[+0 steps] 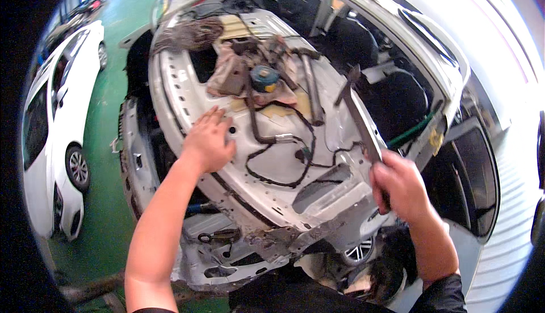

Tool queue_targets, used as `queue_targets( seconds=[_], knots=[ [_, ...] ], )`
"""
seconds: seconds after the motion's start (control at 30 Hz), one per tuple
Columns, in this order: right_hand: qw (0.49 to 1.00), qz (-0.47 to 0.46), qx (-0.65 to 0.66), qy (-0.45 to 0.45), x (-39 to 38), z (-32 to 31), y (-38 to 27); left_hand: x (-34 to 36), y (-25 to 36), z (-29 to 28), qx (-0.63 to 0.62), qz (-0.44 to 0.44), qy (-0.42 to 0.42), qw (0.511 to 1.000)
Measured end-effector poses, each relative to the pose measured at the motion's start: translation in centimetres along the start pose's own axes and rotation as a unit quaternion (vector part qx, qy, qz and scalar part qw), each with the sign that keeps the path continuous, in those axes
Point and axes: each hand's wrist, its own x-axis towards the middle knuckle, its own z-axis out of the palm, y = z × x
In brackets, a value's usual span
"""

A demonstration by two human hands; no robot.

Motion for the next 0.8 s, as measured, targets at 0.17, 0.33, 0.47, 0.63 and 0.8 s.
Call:
queue_targets(
  seconds=[0.17, 0.33, 0.47, 0.63, 0.8],
  knots=[
    [0.963, 0.145, 0.221, -0.054, -11.5, 0.6, 5.9, 0.2, 0.6, 0.5, -0.013, 0.084, 0.046, 0.995],
    [0.966, 0.175, 0.162, -0.101, -13.7, 2.2, 7.1, 0.1, 0.7, 0.6, -0.008, 0.091, 0.054, 0.994],
    [0.972, 0.187, 0.052, -0.134, -12.7, 3.0, 5.7, -0.3, 0.4, 0.2, -0.016, 0.079, 0.059, 0.995],
    [0.961, 0.197, -0.042, -0.191, -11.8, 3.0, 4.3, -0.3, 0.3, 0.6, -0.016, 0.069, 0.073, 0.995],
    [0.978, 0.185, 0.038, -0.084, -11.8, 2.3, 2.8, -0.3, -0.1, 1.0, -0.016, 0.072, 0.078, 0.994]
  ],
)
